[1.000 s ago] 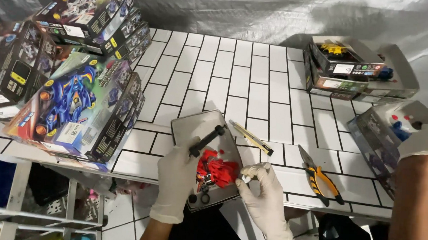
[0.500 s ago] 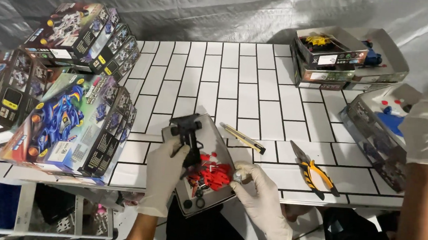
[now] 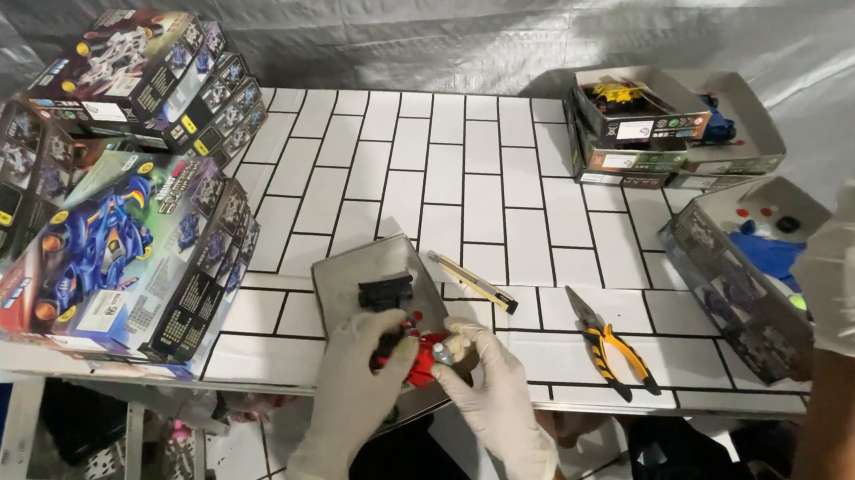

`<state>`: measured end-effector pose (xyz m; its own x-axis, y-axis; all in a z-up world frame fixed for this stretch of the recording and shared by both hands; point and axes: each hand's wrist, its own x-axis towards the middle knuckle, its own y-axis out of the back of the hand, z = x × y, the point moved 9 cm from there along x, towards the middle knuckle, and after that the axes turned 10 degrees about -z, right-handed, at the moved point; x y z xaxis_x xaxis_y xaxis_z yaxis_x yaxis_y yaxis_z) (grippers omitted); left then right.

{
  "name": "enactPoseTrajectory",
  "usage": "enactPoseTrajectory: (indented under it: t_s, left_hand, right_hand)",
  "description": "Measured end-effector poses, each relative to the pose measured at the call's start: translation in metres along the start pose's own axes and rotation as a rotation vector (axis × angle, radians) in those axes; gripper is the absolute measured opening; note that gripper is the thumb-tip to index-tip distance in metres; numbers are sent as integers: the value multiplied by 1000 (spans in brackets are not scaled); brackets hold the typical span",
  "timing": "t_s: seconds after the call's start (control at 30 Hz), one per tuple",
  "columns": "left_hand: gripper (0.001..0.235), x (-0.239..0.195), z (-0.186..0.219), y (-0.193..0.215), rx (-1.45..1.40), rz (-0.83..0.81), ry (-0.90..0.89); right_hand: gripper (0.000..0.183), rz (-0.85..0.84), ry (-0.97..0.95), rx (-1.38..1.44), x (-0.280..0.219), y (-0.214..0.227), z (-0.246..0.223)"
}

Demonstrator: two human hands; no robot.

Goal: Unboxing and assembling a plastic toy car model kit using hand tools.

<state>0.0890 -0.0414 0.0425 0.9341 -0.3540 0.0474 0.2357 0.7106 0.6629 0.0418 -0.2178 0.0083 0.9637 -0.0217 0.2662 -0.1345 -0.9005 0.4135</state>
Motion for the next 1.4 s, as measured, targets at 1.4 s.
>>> enactPoseTrajectory:
  t_s: [1.4]
  left_hand:
    - [28, -64, -32, -21, -749, 184, 170]
  right_hand:
    - [10, -217, 467, -153, -43, 48, -115]
